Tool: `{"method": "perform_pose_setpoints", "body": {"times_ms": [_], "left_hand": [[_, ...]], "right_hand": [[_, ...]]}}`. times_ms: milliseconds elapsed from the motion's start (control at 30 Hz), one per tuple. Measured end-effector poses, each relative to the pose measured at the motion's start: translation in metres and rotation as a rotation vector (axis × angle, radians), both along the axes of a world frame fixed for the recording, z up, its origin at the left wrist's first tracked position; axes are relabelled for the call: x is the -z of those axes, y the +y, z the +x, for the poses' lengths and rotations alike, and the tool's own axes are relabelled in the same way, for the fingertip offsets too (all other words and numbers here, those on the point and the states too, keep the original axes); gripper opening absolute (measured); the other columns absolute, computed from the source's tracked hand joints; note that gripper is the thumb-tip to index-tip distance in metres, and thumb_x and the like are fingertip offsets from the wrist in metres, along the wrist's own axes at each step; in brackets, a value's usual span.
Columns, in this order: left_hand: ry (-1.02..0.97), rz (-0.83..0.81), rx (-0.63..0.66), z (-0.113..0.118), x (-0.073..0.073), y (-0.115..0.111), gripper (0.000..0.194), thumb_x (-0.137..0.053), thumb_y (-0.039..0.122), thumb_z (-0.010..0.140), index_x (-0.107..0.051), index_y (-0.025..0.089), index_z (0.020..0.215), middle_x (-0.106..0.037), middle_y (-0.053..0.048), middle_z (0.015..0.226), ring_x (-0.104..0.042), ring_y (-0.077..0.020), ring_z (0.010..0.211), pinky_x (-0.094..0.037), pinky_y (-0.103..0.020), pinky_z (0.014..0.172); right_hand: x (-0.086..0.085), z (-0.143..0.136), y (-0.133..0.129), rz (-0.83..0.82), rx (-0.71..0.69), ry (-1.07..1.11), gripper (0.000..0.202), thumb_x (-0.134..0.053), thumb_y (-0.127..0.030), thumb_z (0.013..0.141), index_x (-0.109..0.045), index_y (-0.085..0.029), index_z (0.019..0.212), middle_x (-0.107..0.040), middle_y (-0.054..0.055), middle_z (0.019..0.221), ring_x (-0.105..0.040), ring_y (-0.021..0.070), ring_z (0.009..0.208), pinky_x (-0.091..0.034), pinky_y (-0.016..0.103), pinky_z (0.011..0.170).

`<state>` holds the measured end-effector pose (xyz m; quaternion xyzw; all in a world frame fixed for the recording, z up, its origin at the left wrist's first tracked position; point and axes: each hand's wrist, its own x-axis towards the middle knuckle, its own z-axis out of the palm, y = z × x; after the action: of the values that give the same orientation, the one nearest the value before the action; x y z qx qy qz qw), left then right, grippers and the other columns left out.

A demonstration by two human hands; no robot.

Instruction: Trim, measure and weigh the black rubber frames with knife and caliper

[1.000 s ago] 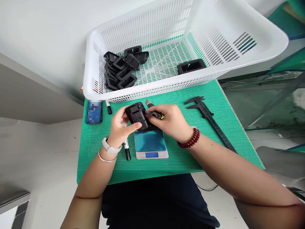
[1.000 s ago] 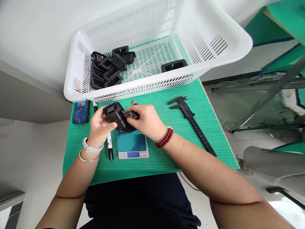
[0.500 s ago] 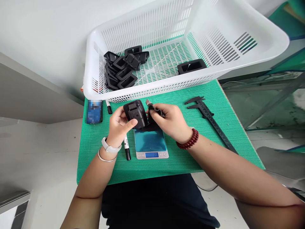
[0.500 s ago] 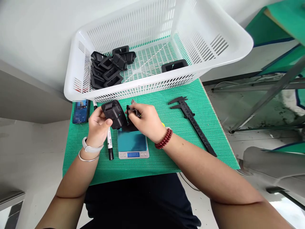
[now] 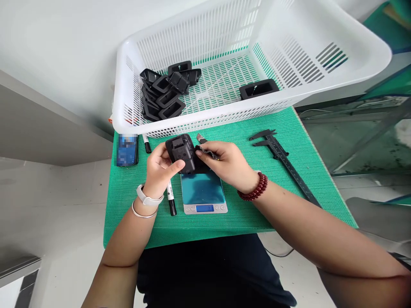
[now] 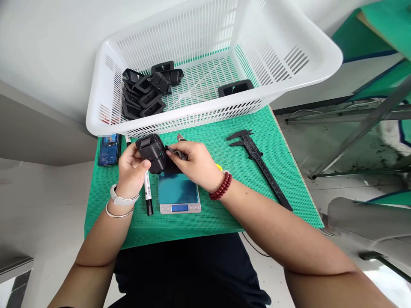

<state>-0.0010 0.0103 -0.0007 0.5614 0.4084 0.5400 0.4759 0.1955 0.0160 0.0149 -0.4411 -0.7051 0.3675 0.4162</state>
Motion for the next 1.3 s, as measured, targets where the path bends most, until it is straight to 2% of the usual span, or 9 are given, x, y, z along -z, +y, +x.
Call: {"method": "perform_pose_setpoints", "body": {"times_ms": [233, 333, 533, 733, 933, 1033, 1200, 1300], "left_hand": [[-0.027, -0.001, -0.044, 0.0017, -0.0009, 0.0001, 0.051, -0.084, 0.049, 0.066, -0.067, 0.022, 0.106, -0.074, -0.005, 0.101, -0.072, -0.0193, 0.093, -0.061, -0.03, 0.081], [-0.01, 0.008, -0.059, 0.0013, -0.0006, 0.0002, 0.05, -0.083, 0.049, 0.067, -0.067, 0.022, 0.106, -0.074, -0.005, 0.102, -0.072, -0.0205, 0.094, -0.061, -0.031, 0.081], [0.022, 0.016, -0.018, 0.0018, -0.0011, -0.0011, 0.054, -0.085, 0.046, 0.066, -0.066, 0.022, 0.11, -0.074, -0.007, 0.105, -0.072, -0.0215, 0.096, -0.061, -0.031, 0.082], [0.051, -0.005, 0.031, 0.0021, -0.0029, -0.0022, 0.054, -0.085, 0.043, 0.067, -0.067, 0.021, 0.113, -0.074, -0.007, 0.105, -0.072, -0.0216, 0.096, -0.061, -0.03, 0.08], [0.099, -0.038, 0.051, 0.0014, -0.0062, -0.0031, 0.044, -0.083, 0.042, 0.069, -0.069, 0.019, 0.104, -0.075, -0.006, 0.092, -0.072, -0.02, 0.083, -0.06, -0.028, 0.066], [0.1, -0.049, 0.058, 0.002, -0.0072, -0.0033, 0.042, -0.083, 0.04, 0.07, -0.07, 0.019, 0.104, -0.075, -0.007, 0.093, -0.072, -0.0197, 0.083, -0.06, -0.028, 0.067], [0.08, -0.069, 0.074, 0.0036, -0.007, -0.0027, 0.042, -0.083, 0.039, 0.07, -0.07, 0.019, 0.104, -0.076, -0.006, 0.094, -0.071, -0.0184, 0.084, -0.059, -0.027, 0.069], [0.069, -0.085, 0.076, 0.0036, -0.0058, -0.0025, 0.042, -0.083, 0.039, 0.07, -0.07, 0.019, 0.105, -0.076, -0.006, 0.093, -0.071, -0.0176, 0.083, -0.058, -0.026, 0.068]], "right_hand": [[-0.0018, 0.0005, -0.0011, 0.018, 0.054, -0.013, 0.021, -0.054, -0.027, 0.092, -0.069, -0.021, 0.079, -0.066, -0.001, 0.07, -0.057, 0.0139, 0.064, -0.047, 0.03, 0.068], [-0.0013, 0.0001, -0.0011, 0.012, 0.033, -0.021, 0.022, -0.053, -0.027, 0.093, -0.069, -0.021, 0.08, -0.066, 0.0, 0.07, -0.057, 0.0144, 0.065, -0.047, 0.03, 0.069], [0.0005, -0.0003, 0.0002, 0.044, -0.037, -0.047, 0.019, -0.052, -0.021, 0.092, -0.066, -0.018, 0.079, -0.062, -0.001, 0.068, -0.053, 0.0111, 0.061, -0.041, 0.024, 0.061], [0.0027, -0.0002, 0.0011, 0.063, -0.042, -0.065, 0.019, -0.054, -0.02, 0.091, -0.067, -0.016, 0.078, -0.063, 0.001, 0.067, -0.053, 0.0112, 0.061, -0.04, 0.024, 0.061], [0.0034, -0.0009, 0.0002, -0.084, 0.016, -0.057, 0.015, -0.061, -0.024, 0.086, -0.075, -0.018, 0.084, -0.072, 0.002, 0.074, -0.061, 0.0141, 0.065, -0.044, 0.027, 0.064], [0.0027, -0.0009, 0.0003, -0.16, 0.077, -0.036, 0.014, -0.067, -0.029, 0.082, -0.075, -0.017, 0.083, -0.071, 0.001, 0.07, -0.06, 0.0136, 0.062, -0.043, 0.027, 0.062], [0.001, 0.0008, 0.0003, -0.158, 0.086, -0.034, 0.013, -0.067, -0.027, 0.08, -0.074, -0.015, 0.08, -0.066, -0.001, 0.063, -0.054, 0.0116, 0.058, -0.041, 0.027, 0.059], [0.0006, 0.0018, 0.0, -0.152, 0.076, -0.017, 0.013, -0.065, -0.024, 0.08, -0.074, -0.015, 0.081, -0.068, 0.0, 0.066, -0.056, 0.012, 0.059, -0.041, 0.027, 0.059]]}}
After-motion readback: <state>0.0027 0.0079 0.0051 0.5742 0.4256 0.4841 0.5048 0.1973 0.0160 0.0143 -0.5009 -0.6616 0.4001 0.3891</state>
